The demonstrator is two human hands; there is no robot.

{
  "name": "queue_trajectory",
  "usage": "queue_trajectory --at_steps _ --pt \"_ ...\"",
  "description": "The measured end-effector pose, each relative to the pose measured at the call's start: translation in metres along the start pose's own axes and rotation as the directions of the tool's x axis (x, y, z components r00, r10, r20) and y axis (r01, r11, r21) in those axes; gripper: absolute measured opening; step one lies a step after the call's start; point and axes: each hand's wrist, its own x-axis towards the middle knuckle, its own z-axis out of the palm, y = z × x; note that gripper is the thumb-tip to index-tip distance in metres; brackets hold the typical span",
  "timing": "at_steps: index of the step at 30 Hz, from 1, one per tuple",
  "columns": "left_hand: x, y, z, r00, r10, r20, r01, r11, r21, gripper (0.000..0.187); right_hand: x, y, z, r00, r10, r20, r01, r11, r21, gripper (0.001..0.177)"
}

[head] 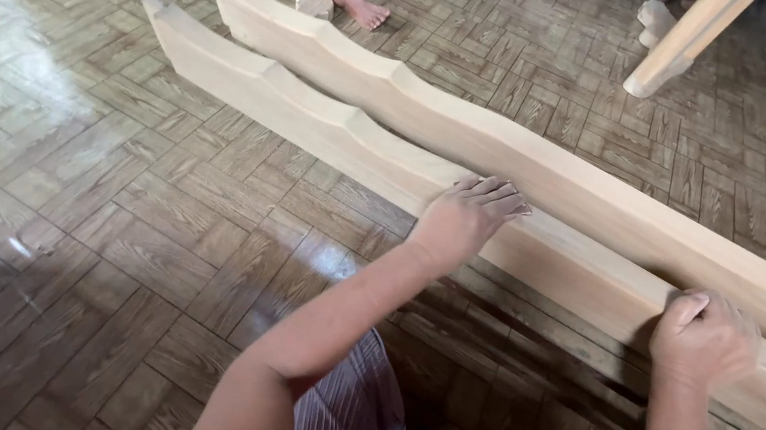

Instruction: Sanding the edges and surfaces of curved wooden furniture components using sandpaper.

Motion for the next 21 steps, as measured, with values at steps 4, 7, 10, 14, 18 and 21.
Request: queue_trajectory --at_steps 4,7,10,14,18,21 --pt "-0.011 -0.034 -0.047 0.996 0.080 0.030 -0.076 0.988 -0.135 0.043 -0.001 -0.001 -0.002 0.999 -0.034 -0.008 0.034 0.999 0.010 0.025" --pt "-0.029 -0.086 -0.083 0.999 0.016 -0.031 -0.022 0.979 -0.200 0.046 0.001 -0.001 0.000 1.000 0.001 0.009 -0.001 1.000 -0.003 0.023" --pt "-0.045 -0.139 -0.108 0.991 -0.048 0.128 0.028 0.987 0.157 0.062 0.001 0.003 0.002 1.000 -0.014 0.017 0.014 1.000 0.002 0.025" --pt "-0.044 -0.162 -0.104 0.977 -0.173 0.125 0.140 0.962 0.235 0.042 -0.004 0.005 0.007 0.999 -0.031 -0.009 0.031 0.999 0.007 0.024" --pt "-0.039 -0.169 -0.063 0.938 -0.325 -0.118 0.341 0.924 0.174 0.038 -0.002 0.003 0.004 1.000 -0.016 -0.009 0.016 1.000 -0.002 0.026" --pt "-0.040 -0.124 -0.098 0.933 -0.357 -0.036 0.359 0.929 0.095 0.034 -0.001 0.003 0.001 0.999 -0.046 -0.012 0.046 0.999 0.009 0.026"
